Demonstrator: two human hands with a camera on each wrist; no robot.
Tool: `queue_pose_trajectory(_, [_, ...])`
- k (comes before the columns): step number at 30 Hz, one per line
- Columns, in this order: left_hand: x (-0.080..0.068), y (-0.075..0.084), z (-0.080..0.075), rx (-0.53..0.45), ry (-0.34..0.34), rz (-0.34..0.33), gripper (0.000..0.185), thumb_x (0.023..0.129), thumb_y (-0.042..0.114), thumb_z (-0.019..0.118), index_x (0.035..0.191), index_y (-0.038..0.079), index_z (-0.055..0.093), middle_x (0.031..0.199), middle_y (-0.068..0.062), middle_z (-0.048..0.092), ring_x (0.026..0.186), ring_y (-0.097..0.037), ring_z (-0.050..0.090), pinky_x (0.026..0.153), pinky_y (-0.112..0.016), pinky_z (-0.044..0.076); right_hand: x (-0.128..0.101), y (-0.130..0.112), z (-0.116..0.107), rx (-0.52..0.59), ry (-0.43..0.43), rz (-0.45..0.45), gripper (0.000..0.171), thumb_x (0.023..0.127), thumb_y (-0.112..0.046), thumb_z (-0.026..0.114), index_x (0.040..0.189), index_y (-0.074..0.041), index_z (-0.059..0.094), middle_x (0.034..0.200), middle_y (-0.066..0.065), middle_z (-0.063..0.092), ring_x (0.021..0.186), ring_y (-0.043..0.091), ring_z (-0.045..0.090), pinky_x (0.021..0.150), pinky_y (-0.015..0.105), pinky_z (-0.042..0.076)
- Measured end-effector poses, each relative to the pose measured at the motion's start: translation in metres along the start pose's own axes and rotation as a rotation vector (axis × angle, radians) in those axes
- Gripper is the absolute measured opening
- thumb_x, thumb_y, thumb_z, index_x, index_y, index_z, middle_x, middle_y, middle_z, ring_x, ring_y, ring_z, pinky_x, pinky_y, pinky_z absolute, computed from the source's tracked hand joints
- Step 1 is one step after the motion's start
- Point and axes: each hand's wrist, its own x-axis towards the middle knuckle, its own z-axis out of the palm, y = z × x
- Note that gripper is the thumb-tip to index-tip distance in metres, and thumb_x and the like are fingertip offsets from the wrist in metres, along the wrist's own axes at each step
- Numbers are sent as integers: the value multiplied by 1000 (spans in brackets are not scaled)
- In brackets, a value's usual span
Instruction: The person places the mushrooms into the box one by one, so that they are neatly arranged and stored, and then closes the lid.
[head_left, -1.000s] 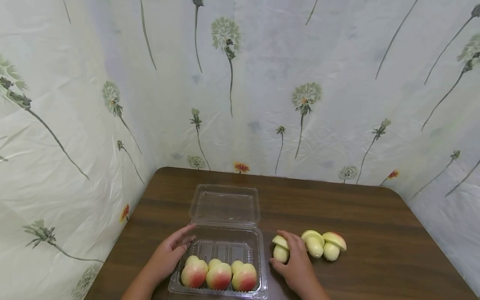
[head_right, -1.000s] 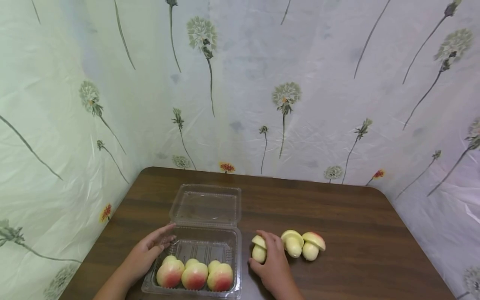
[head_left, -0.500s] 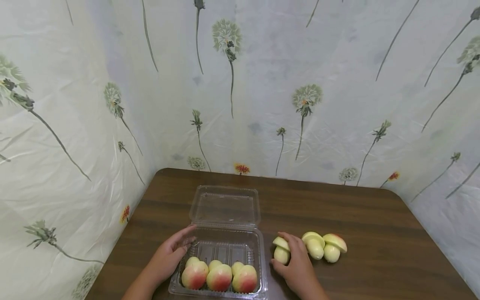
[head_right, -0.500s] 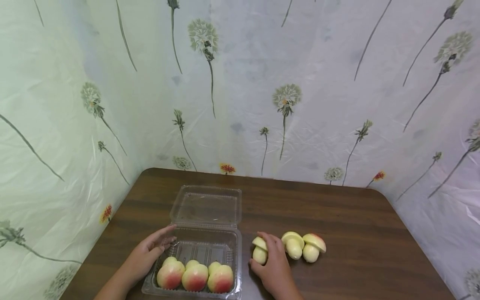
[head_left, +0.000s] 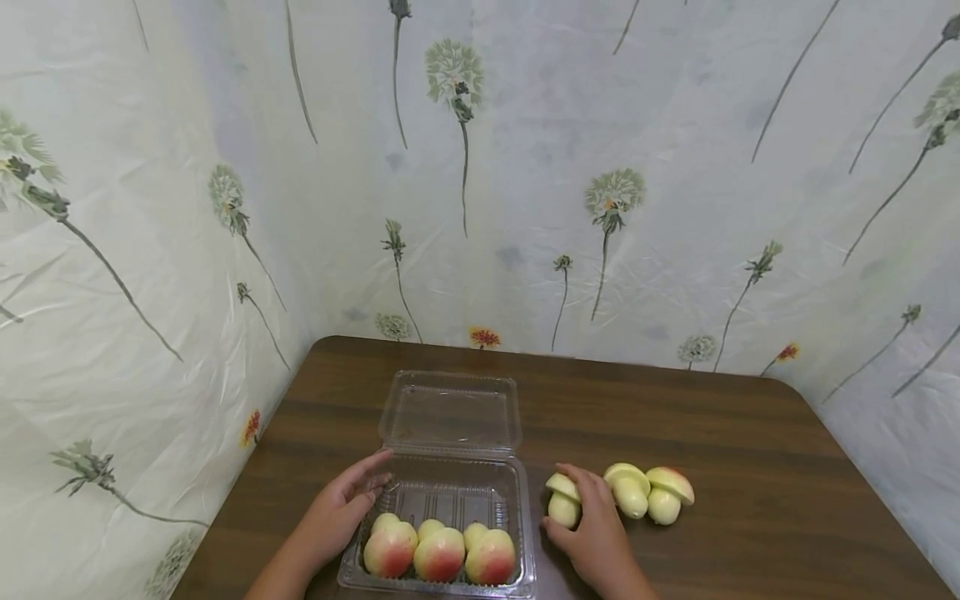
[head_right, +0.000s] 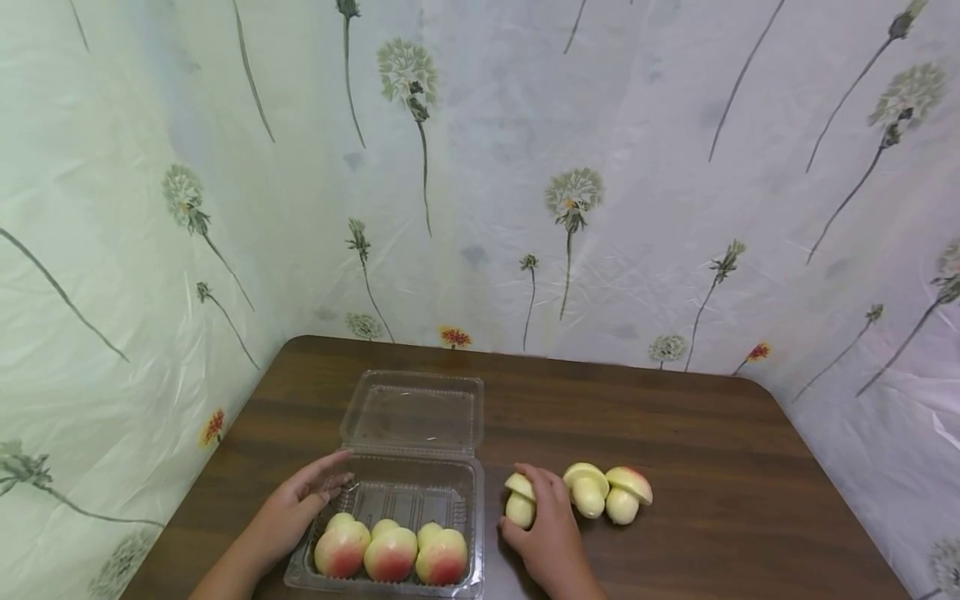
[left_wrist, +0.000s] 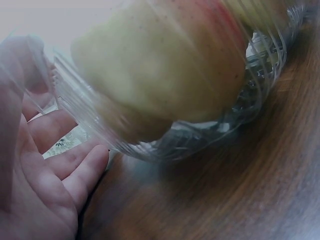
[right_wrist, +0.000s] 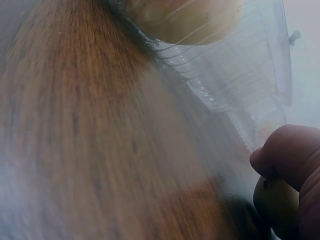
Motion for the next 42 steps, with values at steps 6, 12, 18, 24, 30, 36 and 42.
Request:
queue_pose_trajectory(6, [1, -2, -1, -7, -1, 4, 55, 104, -1, 46, 157, 11, 46, 167, -14, 39, 144, -40, 50, 114, -39, 46, 1, 0, 0, 1, 6, -5, 76, 76, -12, 89, 144, -19, 57, 144, 16, 53, 124, 32, 59, 100, 51, 50])
queue_pose_trajectory(12, [3, -5, -2, -21, 5, 14, 54, 104, 0, 46, 157, 11, 46, 166, -14, 40, 145, -40, 49, 108, -17, 42, 4, 0, 0, 6, 20, -23, 75, 76, -12, 89, 144, -19, 58, 144, 17, 53, 125, 32, 59, 101, 52, 49])
queue_pose_trajectory(18, [2, -6, -1, -31, 3, 23, 55, 103, -2, 46, 157, 9, 46, 167, -15, 39, 144, -41, 49, 107, -14, 42, 3, 1, 0, -3, 34, -26, 77, 75, -12, 90, 144, -18, 58, 142, 14, 56, 124, 28, 58, 101, 50, 50])
queue_pose_trajectory(24, [2, -5, 0, -37, 11, 11, 55, 103, -2, 46, 157, 9, 47, 165, -15, 41, 145, -41, 49, 105, -12, 41, 3, 2, -1, 1, 43, -25, 77, 75, -13, 90, 144, -16, 58, 141, 12, 58, 129, 26, 55, 104, 52, 49])
queue_pose_trajectory(30, [2, -3, 0, -36, 9, 4, 55, 103, -3, 47, 157, 7, 46, 165, -15, 41, 144, -41, 49, 105, -13, 42, 2, 5, -1, 6, 41, -28, 76, 76, -14, 91, 144, -16, 58, 141, 11, 59, 128, 26, 56, 103, 51, 49])
queue_pose_trajectory(36, [0, -2, 1, -25, -1, 6, 56, 102, -3, 46, 157, 7, 45, 166, -16, 40, 145, -42, 48, 111, -26, 45, 1, 6, -1, 18, 46, -26, 77, 75, -15, 92, 144, -20, 58, 141, 10, 59, 127, 24, 57, 103, 50, 49])
queue_pose_trajectory(42, [1, -3, 1, -22, -4, 6, 55, 103, -2, 45, 157, 8, 45, 166, -15, 40, 145, -41, 48, 116, -40, 45, 0, 4, -4, 24, 47, -42, 77, 75, -14, 92, 145, -18, 58, 140, 11, 60, 125, 24, 57, 102, 50, 50])
